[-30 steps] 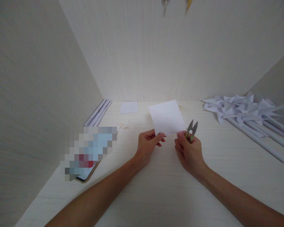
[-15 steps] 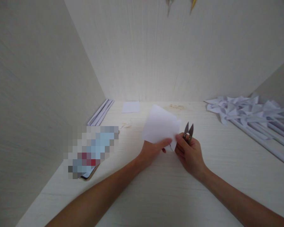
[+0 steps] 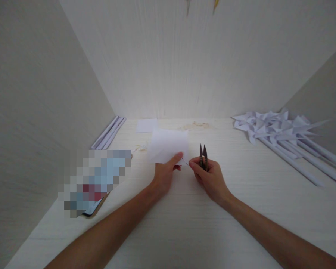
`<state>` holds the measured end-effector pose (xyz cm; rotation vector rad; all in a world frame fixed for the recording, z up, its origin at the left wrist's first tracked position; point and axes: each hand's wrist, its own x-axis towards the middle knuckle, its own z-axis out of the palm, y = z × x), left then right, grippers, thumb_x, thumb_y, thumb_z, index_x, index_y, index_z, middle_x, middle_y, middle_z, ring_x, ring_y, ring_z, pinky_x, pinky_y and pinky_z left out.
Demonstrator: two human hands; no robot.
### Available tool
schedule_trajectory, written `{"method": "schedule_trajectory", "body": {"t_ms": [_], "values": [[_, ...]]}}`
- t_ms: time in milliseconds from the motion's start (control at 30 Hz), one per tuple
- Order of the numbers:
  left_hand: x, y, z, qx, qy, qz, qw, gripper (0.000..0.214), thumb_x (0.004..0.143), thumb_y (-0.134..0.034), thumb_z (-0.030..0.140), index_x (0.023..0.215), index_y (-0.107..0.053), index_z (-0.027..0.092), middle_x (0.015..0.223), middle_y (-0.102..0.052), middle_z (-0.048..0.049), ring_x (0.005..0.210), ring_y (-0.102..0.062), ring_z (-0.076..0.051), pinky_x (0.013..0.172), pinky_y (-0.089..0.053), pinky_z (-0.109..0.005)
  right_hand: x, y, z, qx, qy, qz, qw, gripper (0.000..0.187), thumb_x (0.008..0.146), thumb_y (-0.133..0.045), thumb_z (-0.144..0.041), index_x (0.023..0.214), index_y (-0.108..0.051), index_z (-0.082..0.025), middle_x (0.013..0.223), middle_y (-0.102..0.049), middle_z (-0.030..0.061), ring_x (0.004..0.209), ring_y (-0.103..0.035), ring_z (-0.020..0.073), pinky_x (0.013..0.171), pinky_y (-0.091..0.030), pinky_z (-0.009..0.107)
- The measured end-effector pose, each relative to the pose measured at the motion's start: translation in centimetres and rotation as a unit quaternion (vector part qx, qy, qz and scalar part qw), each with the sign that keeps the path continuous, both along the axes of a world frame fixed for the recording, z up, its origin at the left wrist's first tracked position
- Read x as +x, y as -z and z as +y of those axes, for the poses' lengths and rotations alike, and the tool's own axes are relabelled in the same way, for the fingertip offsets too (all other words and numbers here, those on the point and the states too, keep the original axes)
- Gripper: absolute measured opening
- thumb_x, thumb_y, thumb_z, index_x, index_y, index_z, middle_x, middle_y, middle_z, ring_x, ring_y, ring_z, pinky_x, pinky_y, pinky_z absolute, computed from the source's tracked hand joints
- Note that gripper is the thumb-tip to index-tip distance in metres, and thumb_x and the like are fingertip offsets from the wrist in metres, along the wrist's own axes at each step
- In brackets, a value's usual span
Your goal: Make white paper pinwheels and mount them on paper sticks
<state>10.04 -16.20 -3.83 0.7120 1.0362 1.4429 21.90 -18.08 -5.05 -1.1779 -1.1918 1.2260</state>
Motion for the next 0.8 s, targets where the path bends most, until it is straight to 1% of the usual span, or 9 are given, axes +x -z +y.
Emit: {"method": "schedule_trajectory", "body": {"t_ms": [100, 167, 267, 367, 500, 633, 733, 800], "values": [[0.30, 0.07, -0.26, 0.008, 0.026, 0.023, 0.999, 0.022, 0.052, -0.070, 0.024, 0.067, -0.056, 0.014, 0.062, -0.056, 0.0015, 0.049, -0.048, -0.008, 0.040, -0.035, -0.019, -0.03, -0.01, 0.09, 0.012, -0.003, -0.009, 1.000, 0.015, 0.064, -0.062, -0.030, 0.065, -0.058, -0.015, 0.042, -0.032, -0.0086, 0.037, -0.026, 0.0043, 0.036, -0.017, 0.020], [0.32, 0.30, -0.28, 0.016, 0.024, 0.045, 0.999, 0.020, 0.053, -0.070, 0.024, 0.064, -0.056, 0.014, 0.059, -0.055, 0.0019, 0.048, -0.047, -0.008, 0.040, -0.035, -0.019, -0.08, -0.11, 0.09, 0.014, -0.009, -0.010, 1.000, 0.016, 0.061, -0.065, -0.030, 0.063, -0.058, -0.015, 0.042, -0.031, -0.0090, 0.037, -0.025, 0.0042, 0.037, -0.017, 0.021], [0.19, 0.50, -0.22, 0.027, 0.018, 0.087, 0.996, 0.018, 0.055, -0.068, 0.025, 0.059, -0.054, 0.015, 0.053, -0.053, 0.0027, 0.046, -0.046, -0.008, 0.041, -0.035, -0.020, -0.15, -0.27, 0.09, 0.008, 0.004, -0.001, 1.000, 0.020, 0.060, -0.067, -0.033, 0.062, -0.058, -0.015, 0.042, -0.031, -0.0091, 0.038, -0.025, 0.0042, 0.037, -0.017, 0.021], [0.10, 0.37, -0.30, 0.034, 0.021, 0.127, 0.991, 0.018, 0.057, -0.067, 0.026, 0.055, -0.053, 0.015, 0.049, -0.052, 0.0038, 0.043, -0.044, -0.007, 0.041, -0.035, -0.021, -0.18, -0.34, 0.17, 0.002, 0.015, 0.001, 1.000, 0.023, 0.059, -0.068, -0.036, 0.060, -0.056, -0.015, 0.041, -0.032, -0.0088, 0.037, -0.026, 0.0043, 0.036, -0.017, 0.021], [0.13, 0.06, -0.56, 0.037, 0.024, 0.152, 0.987, 0.017, 0.057, -0.067, 0.026, 0.054, -0.054, 0.016, 0.048, -0.051, 0.0043, 0.043, -0.044, -0.008, 0.043, -0.036, -0.021, -0.17, -0.38, 0.22, -0.004, 0.014, 0.013, 1.000, 0.026, 0.056, -0.071, -0.035, 0.057, -0.053, -0.016, 0.040, -0.032, -0.0094, 0.037, -0.025, 0.0039, 0.036, -0.016, 0.021], [0.18, -0.10, -0.67, 0.036, 0.021, 0.160, 0.986, 0.018, 0.057, -0.067, 0.026, 0.053, -0.053, 0.016, 0.047, -0.050, 0.0045, 0.044, -0.045, -0.008, 0.043, -0.037, -0.021, -0.18, -0.20, 0.21, -0.014, -0.002, 0.049, 0.999, 0.028, 0.059, -0.069, -0.038, 0.059, -0.052, -0.016, 0.039, -0.031, -0.0100, 0.035, -0.023, 0.0032, 0.034, -0.015, 0.020], [0.20, -0.24, -0.68, 0.037, 0.020, 0.160, 0.986, 0.018, 0.057, -0.067, 0.026, 0.052, -0.052, 0.015, 0.047, -0.050, 0.0044, 0.044, -0.044, -0.007, 0.043, -0.037, -0.021, -0.13, 0.00, 0.22, -0.009, -0.015, 0.059, 0.998, 0.028, 0.064, -0.066, -0.040, 0.059, -0.053, -0.015, 0.039, -0.031, -0.0097, 0.035, -0.023, 0.0029, 0.034, -0.014, 0.020], [0.21, -0.30, -0.67, 0.038, 0.022, 0.157, 0.987, 0.018, 0.056, -0.067, 0.026, 0.054, -0.053, 0.015, 0.048, -0.051, 0.0043, 0.044, -0.044, -0.007, 0.043, -0.037, -0.020, -0.07, 0.03, 0.22, -0.008, -0.017, 0.068, 0.998, 0.029, 0.064, -0.066, -0.040, 0.060, -0.052, -0.015, 0.039, -0.032, -0.0097, 0.035, -0.023, 0.0027, 0.034, -0.014, 0.019]]}}
